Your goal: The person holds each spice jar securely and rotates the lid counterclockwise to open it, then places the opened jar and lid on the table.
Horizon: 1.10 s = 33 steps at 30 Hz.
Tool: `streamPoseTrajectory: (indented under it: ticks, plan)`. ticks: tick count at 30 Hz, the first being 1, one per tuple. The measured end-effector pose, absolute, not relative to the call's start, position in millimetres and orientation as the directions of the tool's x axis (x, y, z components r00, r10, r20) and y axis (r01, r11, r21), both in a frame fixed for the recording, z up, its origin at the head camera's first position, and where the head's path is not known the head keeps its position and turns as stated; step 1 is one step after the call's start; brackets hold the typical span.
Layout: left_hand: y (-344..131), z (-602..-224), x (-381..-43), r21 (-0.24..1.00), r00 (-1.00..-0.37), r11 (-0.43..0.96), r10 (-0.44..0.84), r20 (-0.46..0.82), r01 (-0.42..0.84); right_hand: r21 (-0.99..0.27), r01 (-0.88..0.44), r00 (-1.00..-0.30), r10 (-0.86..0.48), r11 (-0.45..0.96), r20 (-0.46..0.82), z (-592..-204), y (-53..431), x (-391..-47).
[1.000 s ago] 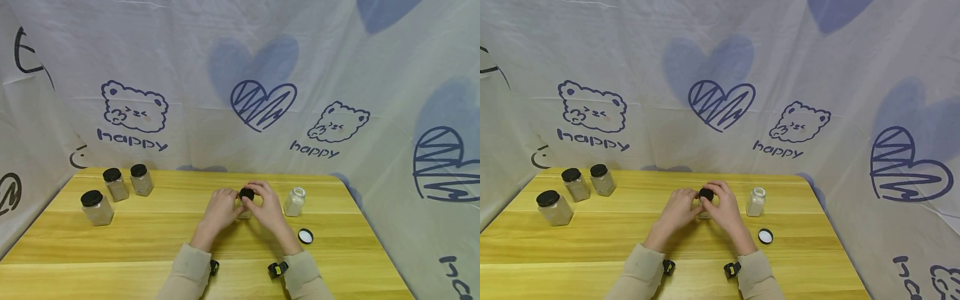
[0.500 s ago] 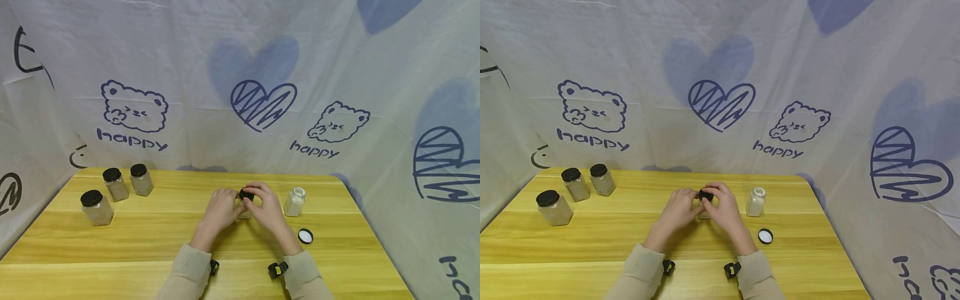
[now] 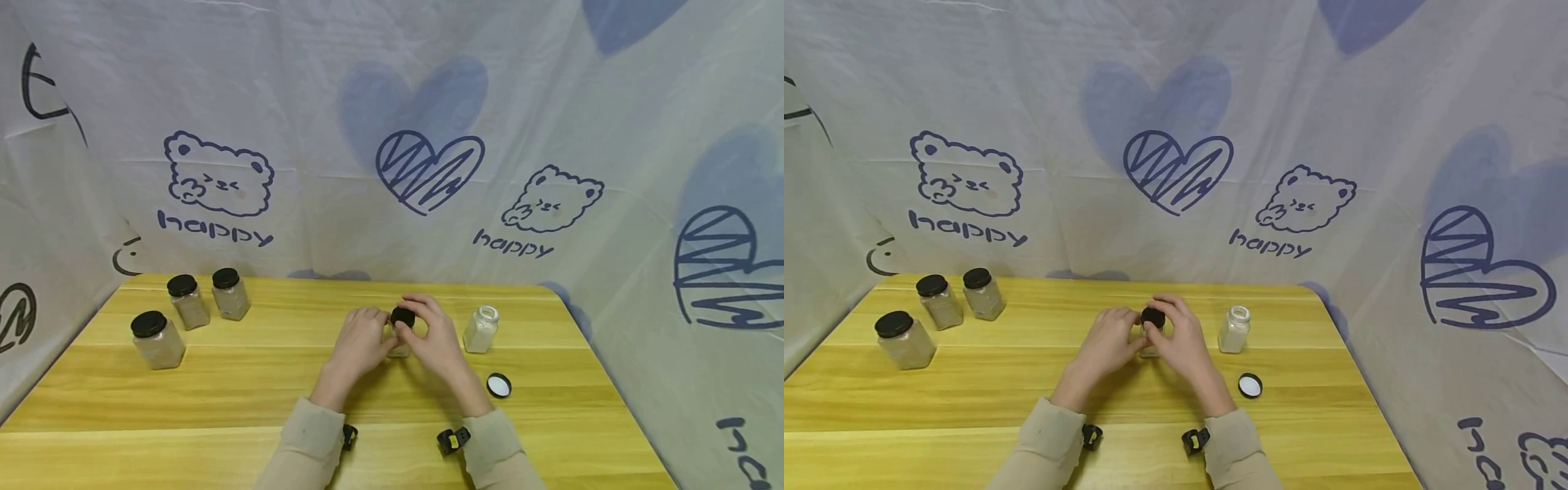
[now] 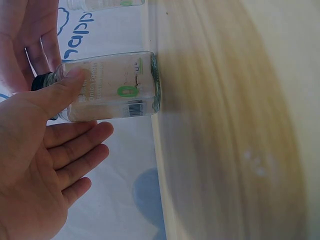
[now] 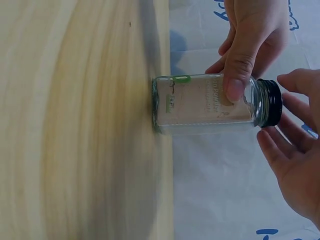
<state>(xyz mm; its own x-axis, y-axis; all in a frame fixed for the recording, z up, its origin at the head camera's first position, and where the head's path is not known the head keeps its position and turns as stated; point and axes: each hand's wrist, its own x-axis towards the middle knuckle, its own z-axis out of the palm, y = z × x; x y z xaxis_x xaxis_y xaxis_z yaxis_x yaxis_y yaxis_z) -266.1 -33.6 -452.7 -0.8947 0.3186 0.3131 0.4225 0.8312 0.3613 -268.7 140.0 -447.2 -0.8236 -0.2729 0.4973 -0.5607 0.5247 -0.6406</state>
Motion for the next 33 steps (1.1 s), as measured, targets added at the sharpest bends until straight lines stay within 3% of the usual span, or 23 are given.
streamPoseTrajectory:
  ticks: [7,25,33]
  plan:
    - [-33.5,-452.4,-266.7,0.341,-0.893,0.839,0.323,0.313,0.423,-0.645,-0.543,-0.83,-0.229,0.538,0.509,-450.0,140.0,-270.5]
    - [-33.2,-452.4,-266.9,0.358,-0.902,0.837,0.325,0.283,0.414,-0.598,-0.594,-0.8,-0.318,0.537,0.509,-447.6,141.4,-268.8]
    - [-33.7,-452.8,-266.6,0.377,-0.902,0.828,0.318,0.293,0.414,-0.634,-0.569,-0.816,-0.263,0.524,0.515,-450.6,140.6,-269.6]
